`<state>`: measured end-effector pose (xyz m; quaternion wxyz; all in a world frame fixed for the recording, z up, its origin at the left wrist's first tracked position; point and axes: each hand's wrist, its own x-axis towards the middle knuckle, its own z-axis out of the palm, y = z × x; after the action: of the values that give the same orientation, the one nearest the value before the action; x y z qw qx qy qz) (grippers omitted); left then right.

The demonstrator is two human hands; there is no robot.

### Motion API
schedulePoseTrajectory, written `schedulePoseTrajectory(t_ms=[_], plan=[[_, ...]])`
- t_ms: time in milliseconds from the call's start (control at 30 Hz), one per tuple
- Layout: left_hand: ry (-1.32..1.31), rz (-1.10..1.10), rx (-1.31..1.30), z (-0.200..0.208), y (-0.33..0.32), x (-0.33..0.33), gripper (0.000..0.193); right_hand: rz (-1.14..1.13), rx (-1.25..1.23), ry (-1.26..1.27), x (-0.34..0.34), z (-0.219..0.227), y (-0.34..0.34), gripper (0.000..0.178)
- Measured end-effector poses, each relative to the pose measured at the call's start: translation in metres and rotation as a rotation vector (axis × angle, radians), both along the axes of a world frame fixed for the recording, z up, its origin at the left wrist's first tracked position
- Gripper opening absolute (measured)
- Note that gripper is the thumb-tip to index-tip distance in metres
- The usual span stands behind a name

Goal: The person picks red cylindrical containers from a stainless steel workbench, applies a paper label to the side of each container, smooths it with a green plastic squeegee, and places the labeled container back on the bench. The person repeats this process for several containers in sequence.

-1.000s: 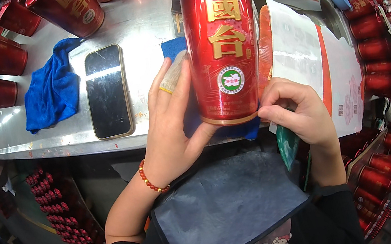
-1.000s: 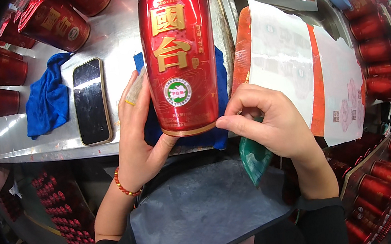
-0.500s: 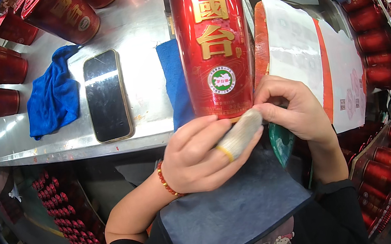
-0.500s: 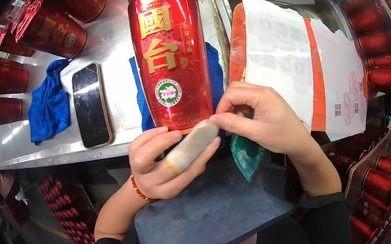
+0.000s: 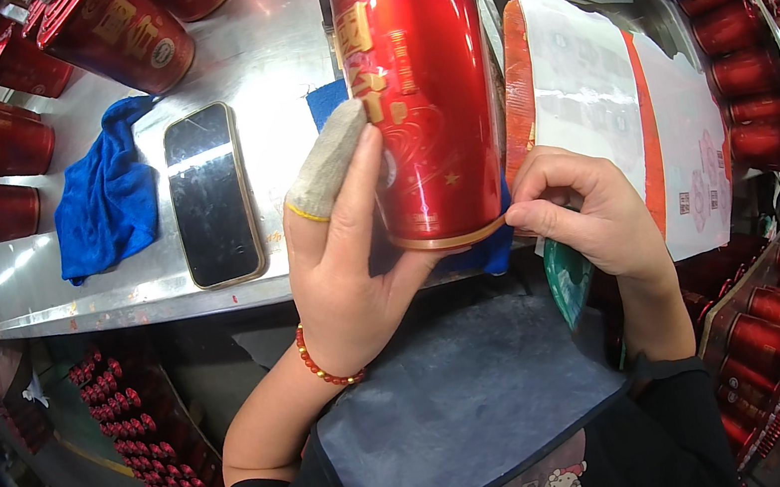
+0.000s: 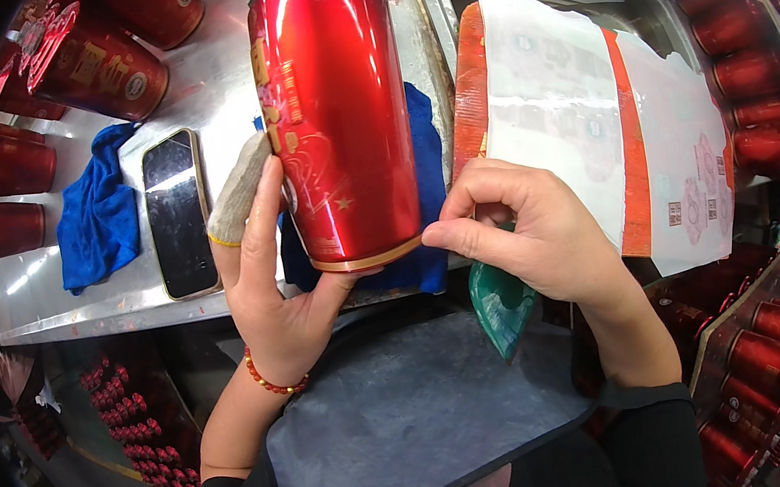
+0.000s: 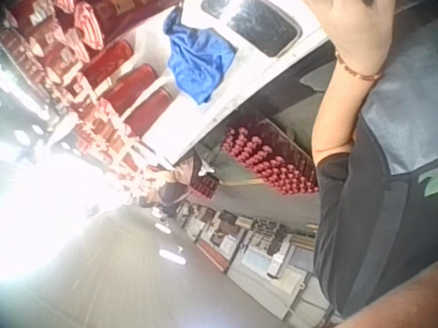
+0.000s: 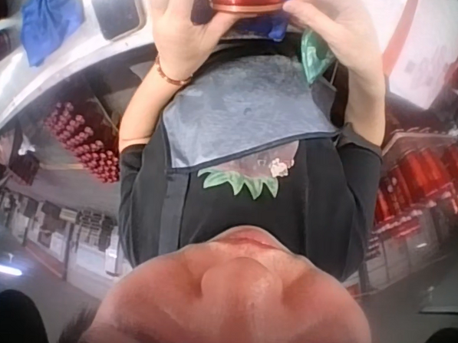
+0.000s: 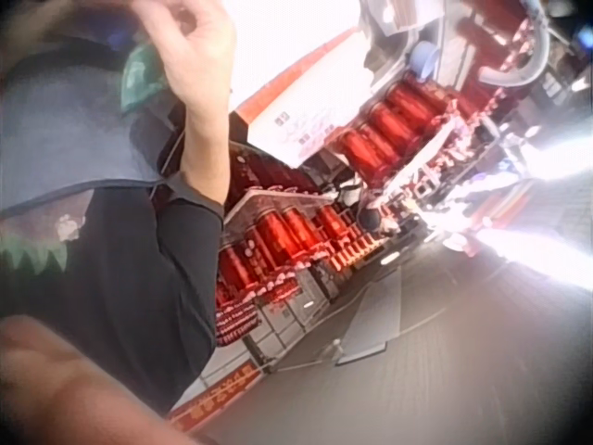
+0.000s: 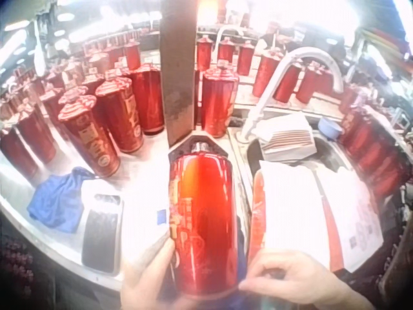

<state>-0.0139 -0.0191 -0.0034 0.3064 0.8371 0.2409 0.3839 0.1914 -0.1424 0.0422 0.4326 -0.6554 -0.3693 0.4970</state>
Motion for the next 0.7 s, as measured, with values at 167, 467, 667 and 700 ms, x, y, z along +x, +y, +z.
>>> schedulePoseTrajectory(t_ms=[167, 467, 667, 700], plan=[[-0.015, -0.03, -0.005, -0.006, 0.0, -0.01, 0.072, 0.061, -0.018, -0.052, 0.001, -0.001, 0.001, 0.011], [-0.033, -0.235, 0.469, -0.007, -0.014, -0.023, 0.036, 0.046, -0.039, 0.031, 0.003, -0.006, 0.001, 0.011], [-0.037, -0.215, 0.523, -0.004, -0.021, 0.005, 0.039, 0.074, 0.007, -0.061, 0.004, -0.01, 0.002, 0.009], [0.008, -0.215, 0.557, -0.001, -0.019, 0.006, 0.042, 0.048, -0.012, -0.015, 0.003, -0.01, 0.001, 0.01]])
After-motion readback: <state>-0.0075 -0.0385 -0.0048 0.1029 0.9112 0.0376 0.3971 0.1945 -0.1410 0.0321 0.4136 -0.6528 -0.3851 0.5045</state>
